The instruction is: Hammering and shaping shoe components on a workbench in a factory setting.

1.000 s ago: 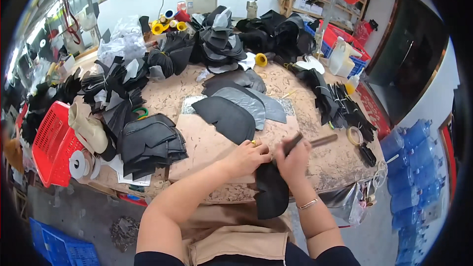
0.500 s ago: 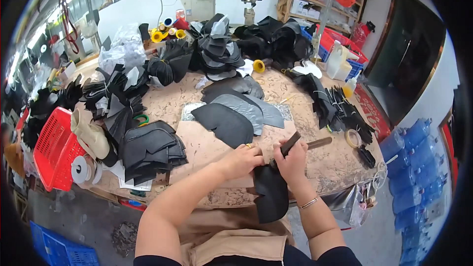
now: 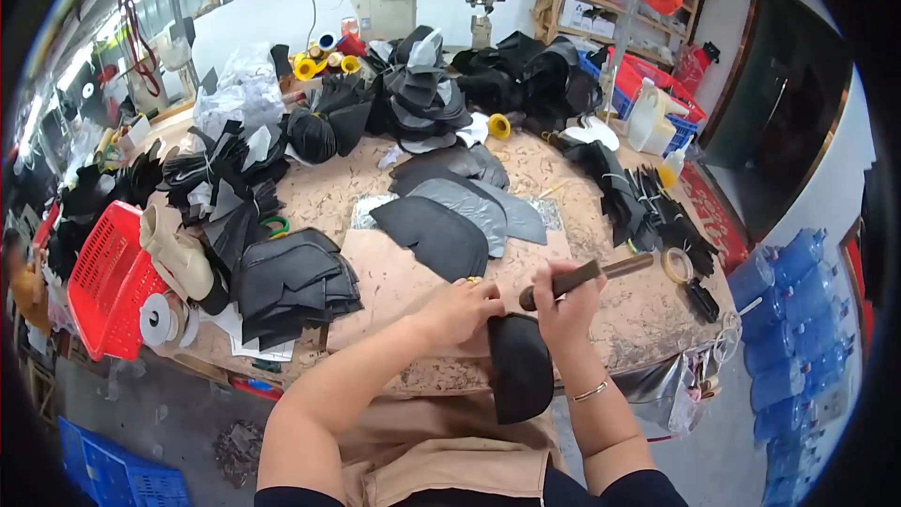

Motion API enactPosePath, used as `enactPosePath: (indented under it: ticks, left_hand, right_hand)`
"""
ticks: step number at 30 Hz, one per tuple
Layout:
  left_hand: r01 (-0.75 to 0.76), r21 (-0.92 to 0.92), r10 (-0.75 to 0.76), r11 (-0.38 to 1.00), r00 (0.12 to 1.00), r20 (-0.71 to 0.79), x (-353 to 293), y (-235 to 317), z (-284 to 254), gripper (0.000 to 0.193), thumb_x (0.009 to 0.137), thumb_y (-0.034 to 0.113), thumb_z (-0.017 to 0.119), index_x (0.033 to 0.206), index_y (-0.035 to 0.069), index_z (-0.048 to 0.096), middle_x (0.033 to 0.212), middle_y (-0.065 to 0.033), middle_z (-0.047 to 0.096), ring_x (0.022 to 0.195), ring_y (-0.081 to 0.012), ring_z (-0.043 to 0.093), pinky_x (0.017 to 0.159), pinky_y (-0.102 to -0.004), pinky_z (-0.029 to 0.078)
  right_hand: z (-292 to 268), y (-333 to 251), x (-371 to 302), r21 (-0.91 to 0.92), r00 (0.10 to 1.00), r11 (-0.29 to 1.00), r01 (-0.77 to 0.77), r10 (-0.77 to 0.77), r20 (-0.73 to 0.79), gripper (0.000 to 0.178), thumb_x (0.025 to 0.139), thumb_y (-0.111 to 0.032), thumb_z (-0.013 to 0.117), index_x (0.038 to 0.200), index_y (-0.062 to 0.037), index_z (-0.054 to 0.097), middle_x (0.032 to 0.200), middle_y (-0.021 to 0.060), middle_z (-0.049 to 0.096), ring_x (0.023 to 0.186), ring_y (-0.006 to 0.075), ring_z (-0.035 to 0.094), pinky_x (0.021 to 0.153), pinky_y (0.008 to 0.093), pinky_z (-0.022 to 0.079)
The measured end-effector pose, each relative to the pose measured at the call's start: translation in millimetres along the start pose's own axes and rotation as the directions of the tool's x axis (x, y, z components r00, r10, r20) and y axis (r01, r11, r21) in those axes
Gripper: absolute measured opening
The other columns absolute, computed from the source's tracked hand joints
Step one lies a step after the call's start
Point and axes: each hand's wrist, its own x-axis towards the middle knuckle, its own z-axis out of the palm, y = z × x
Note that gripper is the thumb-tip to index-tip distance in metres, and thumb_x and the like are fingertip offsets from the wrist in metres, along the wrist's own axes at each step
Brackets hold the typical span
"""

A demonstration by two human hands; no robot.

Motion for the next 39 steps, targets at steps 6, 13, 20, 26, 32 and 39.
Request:
enactPosePath:
  ticks: [6, 13, 20, 26, 32, 39]
  left_hand:
    - [0.152, -0.264, -0.146, 0.953, 0.988, 0.042, 3.1, -8.1, 1.0, 0.018, 0.082, 0.008, 0.059, 0.097, 0.013, 0.066, 0.106, -0.0083, 0.059, 0.096, -0.0305, 0.061, 0.079, -0.0408, 0.051]
    - [-0.008, -0.003, 0.008, 1.0, 1.0, -0.001, -8.2, -1.0, 9.1, 0.023, 0.081, 0.012, 0.061, 0.103, 0.009, 0.064, 0.104, -0.0103, 0.058, 0.092, -0.0295, 0.061, 0.077, -0.0394, 0.051]
    - [0.007, 0.252, 0.004, 0.968, 0.999, -0.046, -24.0, 24.7, 7.2, 0.042, 0.074, 0.012, 0.061, 0.114, 0.002, 0.06, 0.103, -0.0098, 0.056, 0.091, -0.027, 0.06, 0.079, -0.0375, 0.051]
    - [0.094, 0.277, -0.079, 0.956, 0.995, -0.063, -32.8, 41.8, 9.7, 0.041, 0.073, 0.012, 0.061, 0.113, 0.003, 0.059, 0.109, -0.0097, 0.058, 0.093, -0.0264, 0.06, 0.079, -0.036, 0.05]
    - [0.143, 0.243, -0.119, 0.96, 0.987, -0.108, -39.7, 44.7, 8.7, 0.031, 0.074, 0.012, 0.06, 0.104, 0.005, 0.058, 0.116, -0.0082, 0.059, 0.093, -0.0257, 0.059, 0.081, -0.0398, 0.047]
    - [0.192, 0.199, -0.157, 0.961, 0.971, -0.178, -45.1, 48.4, 13.6, 0.032, 0.073, 0.014, 0.06, 0.104, 0.007, 0.058, 0.121, -0.0072, 0.059, 0.099, -0.025, 0.056, 0.084, -0.0386, 0.044]
  right_hand:
    - [20.6, 14.0, -12.5, -0.006, 0.997, 0.997, 0.073, -0.072, 0.041, 0.015, 0.077, -0.014, 0.073, 0.082, -0.0066, 0.061, 0.076, 0.0056, 0.063, 0.072, 0.0271, 0.058, 0.082, 0.0393, 0.038]
    - [15.9, -4.4, -6.5, -0.016, 0.997, 0.999, 0.032, -0.03, 0.064, 0.015, 0.076, -0.014, 0.073, 0.079, -0.0069, 0.06, 0.075, 0.0053, 0.062, 0.073, 0.0281, 0.058, 0.081, 0.0386, 0.038]
    - [16.5, -1.1, -2.0, 0.025, 0.995, 0.997, 0.068, -0.069, 0.075, 0.016, 0.076, -0.013, 0.072, 0.083, -0.0064, 0.06, 0.076, 0.0059, 0.062, 0.073, 0.0278, 0.057, 0.081, 0.0394, 0.039]
    - [28.0, 4.0, -10.3, 0.02, 0.989, 0.996, 0.088, -0.09, 0.118, 0.013, 0.077, -0.013, 0.073, 0.079, -0.0058, 0.062, 0.075, 0.0084, 0.063, 0.076, 0.0289, 0.057, 0.081, 0.0403, 0.04]
    - [16.2, -7.3, -7.3, 0.114, 0.995, 0.992, -0.051, 0.041, 0.088, 0.017, 0.076, -0.014, 0.073, 0.083, -0.0057, 0.06, 0.078, 0.0049, 0.062, 0.076, 0.0264, 0.058, 0.08, 0.0403, 0.039]
    - [23.8, -10.6, 1.7, 0.083, 0.98, 0.992, 0.097, -0.11, 0.168, 0.016, 0.077, -0.014, 0.073, 0.082, -0.0069, 0.061, 0.07, 0.0058, 0.062, 0.073, 0.0265, 0.06, 0.08, 0.0388, 0.041]
